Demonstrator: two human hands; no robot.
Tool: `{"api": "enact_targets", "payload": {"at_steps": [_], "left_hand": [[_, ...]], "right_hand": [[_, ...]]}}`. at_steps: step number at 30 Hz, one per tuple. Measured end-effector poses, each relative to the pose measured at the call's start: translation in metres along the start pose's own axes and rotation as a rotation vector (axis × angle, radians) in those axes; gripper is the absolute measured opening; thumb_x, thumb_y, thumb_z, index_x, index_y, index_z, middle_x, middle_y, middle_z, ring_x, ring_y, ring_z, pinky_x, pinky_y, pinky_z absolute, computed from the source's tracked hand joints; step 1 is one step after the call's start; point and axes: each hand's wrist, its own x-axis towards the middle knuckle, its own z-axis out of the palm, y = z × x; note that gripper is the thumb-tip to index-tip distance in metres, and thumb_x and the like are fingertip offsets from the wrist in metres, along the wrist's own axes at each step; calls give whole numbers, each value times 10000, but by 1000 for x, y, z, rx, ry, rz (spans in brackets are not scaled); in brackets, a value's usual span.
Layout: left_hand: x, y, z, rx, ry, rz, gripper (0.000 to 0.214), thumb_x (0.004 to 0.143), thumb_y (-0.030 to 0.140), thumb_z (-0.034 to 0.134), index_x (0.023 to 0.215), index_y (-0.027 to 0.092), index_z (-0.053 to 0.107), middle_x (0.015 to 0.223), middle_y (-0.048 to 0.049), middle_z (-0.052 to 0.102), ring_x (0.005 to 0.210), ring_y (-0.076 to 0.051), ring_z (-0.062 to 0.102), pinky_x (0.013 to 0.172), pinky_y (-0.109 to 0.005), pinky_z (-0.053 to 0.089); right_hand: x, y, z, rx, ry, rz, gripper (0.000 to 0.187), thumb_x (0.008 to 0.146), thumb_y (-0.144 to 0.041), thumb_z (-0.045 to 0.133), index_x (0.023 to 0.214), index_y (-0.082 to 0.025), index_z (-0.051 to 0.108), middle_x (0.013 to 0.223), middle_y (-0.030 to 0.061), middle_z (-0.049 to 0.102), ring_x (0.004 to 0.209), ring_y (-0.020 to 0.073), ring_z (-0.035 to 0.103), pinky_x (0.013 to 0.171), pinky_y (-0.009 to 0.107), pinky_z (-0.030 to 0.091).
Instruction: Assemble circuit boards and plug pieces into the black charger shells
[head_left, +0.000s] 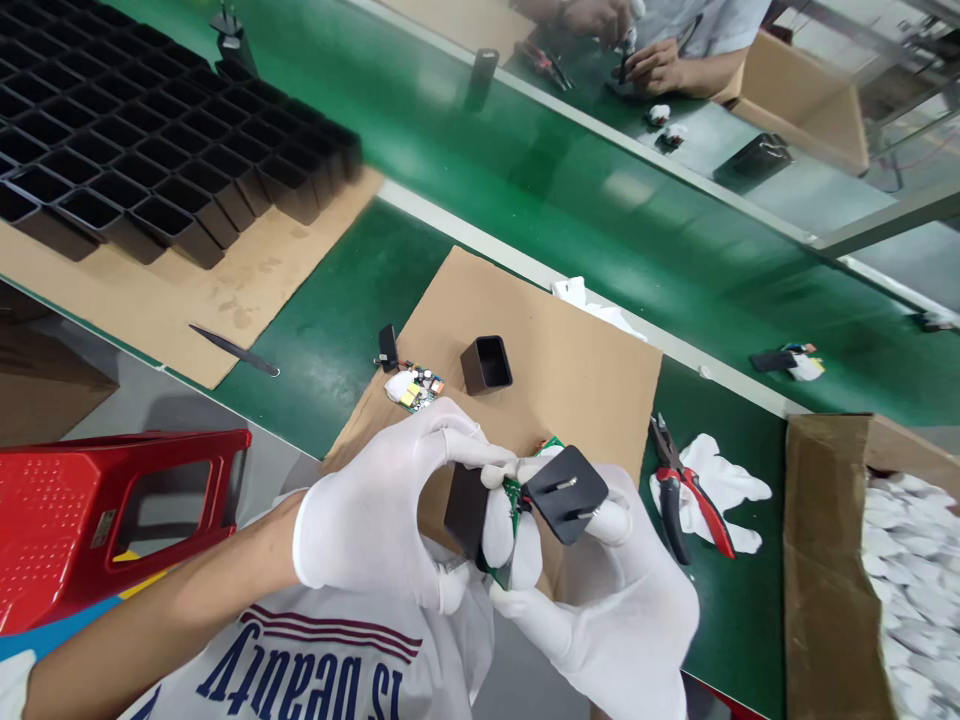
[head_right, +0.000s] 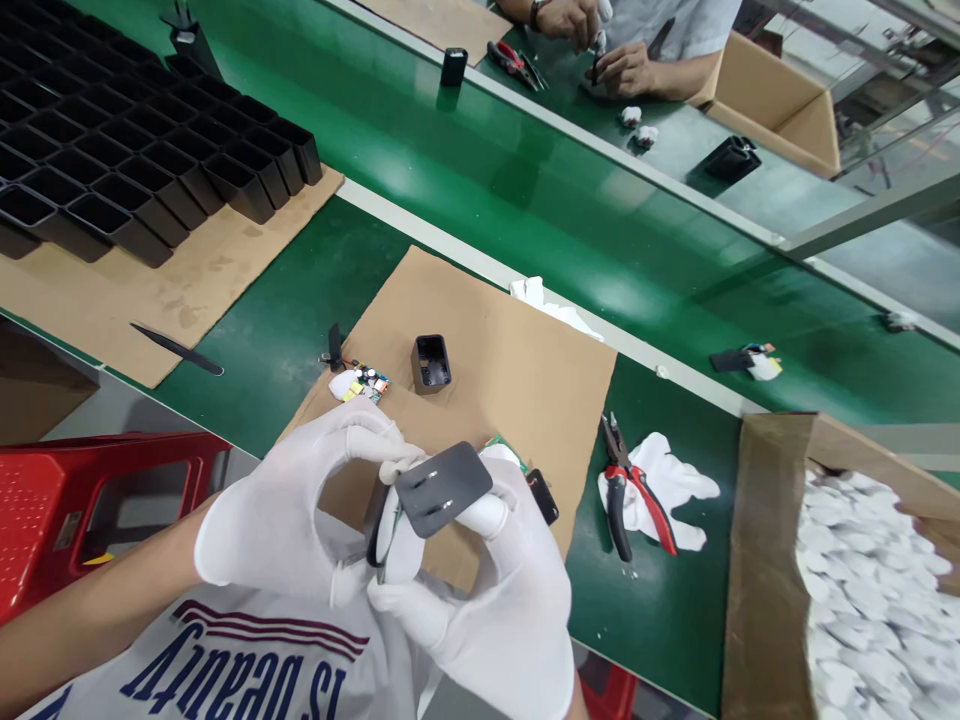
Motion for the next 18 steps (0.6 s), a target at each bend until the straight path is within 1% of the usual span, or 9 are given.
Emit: {"api": "enact_targets", "payload": {"at_steps": [2, 4, 7, 9, 10, 12, 14, 15, 18], "left_hand": [[1, 2, 0, -10, -6, -37, 666, 618, 144, 778, 1254, 261, 621, 1095, -47, 715, 1007, -279, 694, 902, -456, 604], [1, 3, 1, -32, -3, -59, 618, 621, 136, 767, 1213, 252, 632, 1067, -44, 714, 989, -273, 698, 900, -451, 606], [0, 5, 3, -40, 29, -45, 618, 648, 117, 764, 1238, 238, 624, 1103, -55, 698, 1023, -271, 714, 932, -456, 609], [-2, 5, 5, -29, 47, -39, 647, 672, 109, 773, 1284, 239, 609, 1138, -66, 683, 1037, -270, 723, 920, -449, 616], [-4, 4, 6, -22, 55, -41, 661, 683, 108, 777, 1306, 241, 602, 1147, -69, 683, 1042, -271, 726, 913, -446, 620], [-7, 0, 8, 9, 54, -53, 654, 703, 112, 780, 1316, 245, 593, 1142, -67, 695, 1039, -271, 729, 907, -446, 625], [-10, -8, 9, 62, 48, -60, 626, 712, 122, 777, 1298, 239, 590, 1136, -68, 702, 1040, -275, 730, 928, -462, 626], [-11, -14, 10, 82, 41, -68, 610, 715, 126, 776, 1286, 229, 588, 1140, -74, 701, 1044, -277, 732, 941, -470, 627], [-14, -30, 12, 110, 39, -130, 542, 754, 144, 771, 1263, 192, 592, 1159, -101, 702, 1086, -291, 742, 994, -497, 627]], "right_hand": [[-1, 4, -1, -51, -10, -28, 570, 770, -349, 1007, 1277, -313, 750, 1191, 73, 764, 1106, 314, 703, 986, 504, 586], [0, 6, 0, -20, -12, -46, 580, 795, -516, 973, 1285, -301, 747, 1173, 75, 751, 1109, 326, 702, 994, 512, 575], [2, 5, 7, 107, 2, -64, 594, 869, -732, 814, 1225, -259, 773, 1126, 85, 742, 1073, 332, 717, 942, 507, 592], [3, 4, 13, 160, 79, -49, 522, 981, -688, 703, 1266, -258, 780, 1154, 91, 752, 1100, 328, 734, 944, 510, 600], [4, 5, 16, 165, 169, -31, 449, 1035, -605, 668, 1305, -264, 776, 1176, 91, 763, 1126, 317, 740, 955, 506, 600], [5, 10, 20, 158, 437, 2, 336, 1079, -428, 656, 1355, -273, 768, 1184, 75, 792, 1130, 275, 758, 968, 477, 600], [7, 18, 21, 141, 719, 35, 232, 1047, -275, 720, 1263, -269, 801, 1072, 29, 821, 1024, 214, 784, 940, 412, 597], [7, 23, 20, 137, 822, 45, 180, 1017, -222, 756, 1183, -263, 813, 978, -1, 822, 931, 187, 790, 905, 380, 596], [2, 34, 18, 120, 954, 85, 146, 944, -177, 842, 1065, -239, 791, 811, -51, 790, 710, 159, 763, 761, 336, 588]]}}
